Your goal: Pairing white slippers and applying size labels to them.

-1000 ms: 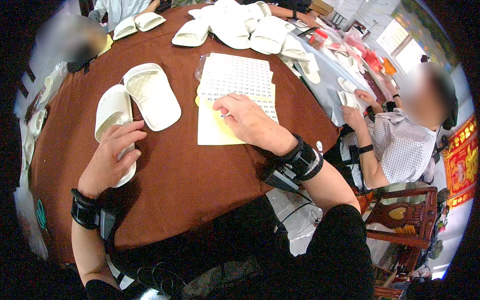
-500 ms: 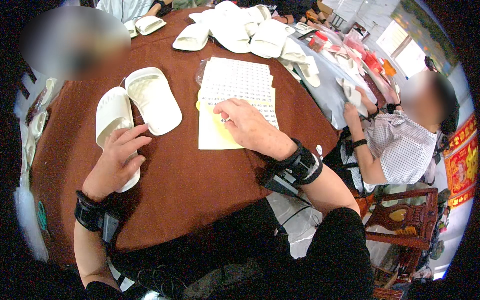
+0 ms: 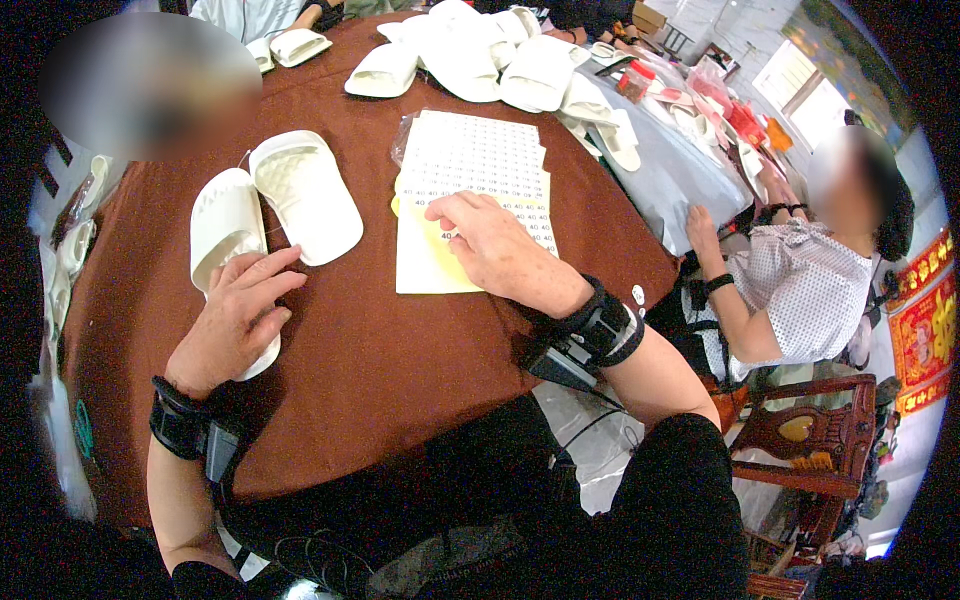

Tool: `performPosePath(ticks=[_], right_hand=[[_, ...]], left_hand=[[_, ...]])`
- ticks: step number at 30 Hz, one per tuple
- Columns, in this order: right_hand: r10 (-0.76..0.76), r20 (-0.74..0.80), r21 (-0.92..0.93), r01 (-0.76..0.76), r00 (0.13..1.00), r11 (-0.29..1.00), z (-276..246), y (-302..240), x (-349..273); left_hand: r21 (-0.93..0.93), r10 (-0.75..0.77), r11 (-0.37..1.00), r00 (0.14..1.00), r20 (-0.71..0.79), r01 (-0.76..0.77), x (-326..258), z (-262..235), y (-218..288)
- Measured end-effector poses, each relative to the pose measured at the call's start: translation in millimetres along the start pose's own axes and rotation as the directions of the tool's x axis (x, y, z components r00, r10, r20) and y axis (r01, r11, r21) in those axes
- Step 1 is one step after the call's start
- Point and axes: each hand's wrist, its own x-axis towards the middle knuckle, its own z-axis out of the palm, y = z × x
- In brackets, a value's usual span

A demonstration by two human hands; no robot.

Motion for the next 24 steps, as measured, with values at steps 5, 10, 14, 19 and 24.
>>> performPosePath(ticks=[5,10,14,19,24], right_hand=[[0.016,0.031,-0.012,-0.016,0.999,1.000,-0.5,-0.1,-0.7],[-0.002,0.034,-0.017,0.002,0.999,1.000,0.1,0.5,-0.8],[-0.018,0.025,-0.022,0.019,1.000,1.000,0.7,2.5,-0.6],[0.014,0.039,-0.029,-0.013,0.999,1.000,-1.0,0.3,2.0],[0.044,0.039,-0.023,-0.043,0.998,0.999,-1.4,2.9,2.7]], left_hand=[[0.005,-0.007,1.000,1.000,0.002,0.007,-0.4,-0.1,1.4],[-0.005,-0.014,1.000,1.000,0.004,0.014,-1.9,1.2,0.8],[-0.009,-0.009,1.000,1.000,0.007,0.009,-0.9,-0.2,0.8],[0.017,-0.003,1.000,1.000,0.016,0.003,0.4,-1.8,-0.2],[0.020,0.035,0.999,0.999,-0.042,-0.034,1.7,-0.3,-3.4]])
